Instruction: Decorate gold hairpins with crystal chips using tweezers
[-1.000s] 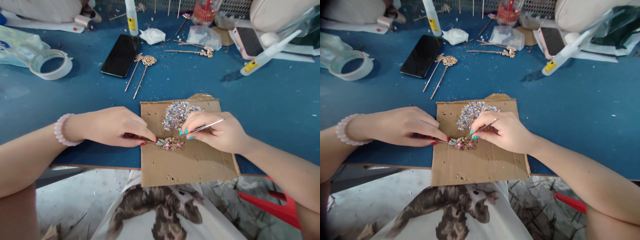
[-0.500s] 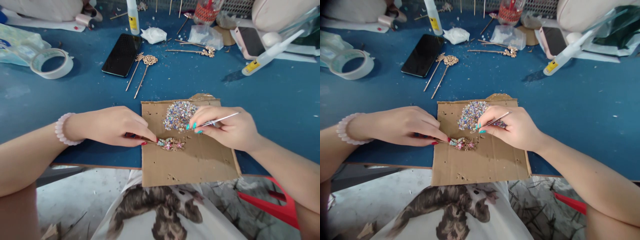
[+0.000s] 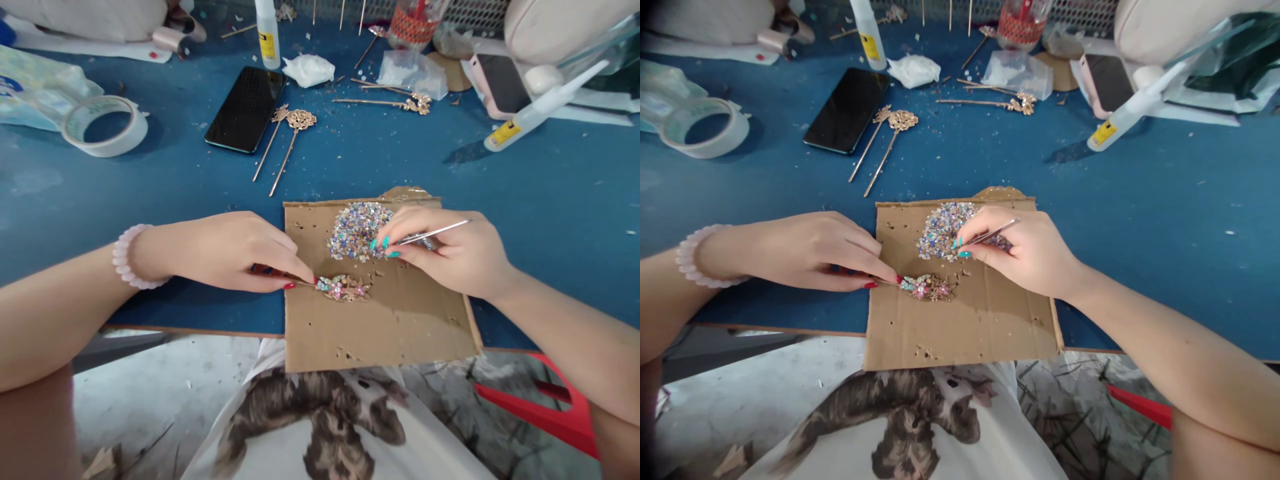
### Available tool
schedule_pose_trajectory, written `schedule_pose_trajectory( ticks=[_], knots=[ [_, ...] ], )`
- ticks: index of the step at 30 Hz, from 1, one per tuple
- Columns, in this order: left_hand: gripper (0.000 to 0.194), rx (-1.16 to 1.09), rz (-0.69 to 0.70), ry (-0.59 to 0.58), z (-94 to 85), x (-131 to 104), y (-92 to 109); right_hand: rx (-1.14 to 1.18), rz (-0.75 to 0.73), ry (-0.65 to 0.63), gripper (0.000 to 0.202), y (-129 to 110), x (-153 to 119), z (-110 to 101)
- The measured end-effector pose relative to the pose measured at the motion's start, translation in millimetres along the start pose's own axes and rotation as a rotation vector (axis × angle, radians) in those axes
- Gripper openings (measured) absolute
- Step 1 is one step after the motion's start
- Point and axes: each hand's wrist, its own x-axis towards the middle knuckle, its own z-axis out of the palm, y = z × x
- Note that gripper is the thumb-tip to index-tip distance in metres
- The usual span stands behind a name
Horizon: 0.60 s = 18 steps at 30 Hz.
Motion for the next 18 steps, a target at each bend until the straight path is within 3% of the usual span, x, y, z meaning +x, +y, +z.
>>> schedule_pose_trajectory(
  ticks=[6, 18],
  knots=[
    [0.029, -0.008, -0.005, 0.001, 1.0, 0.3, -0.2, -0.063, 0.081, 0.014, 0.003, 2.3, -1.1, 0.6],
    [0.029, -0.01, -0.013, -0.005, 1.1, -0.4, -0.3, -0.086, 0.069, 0.064, 0.002, 5.3, -1.0, -2.1]
  ],
)
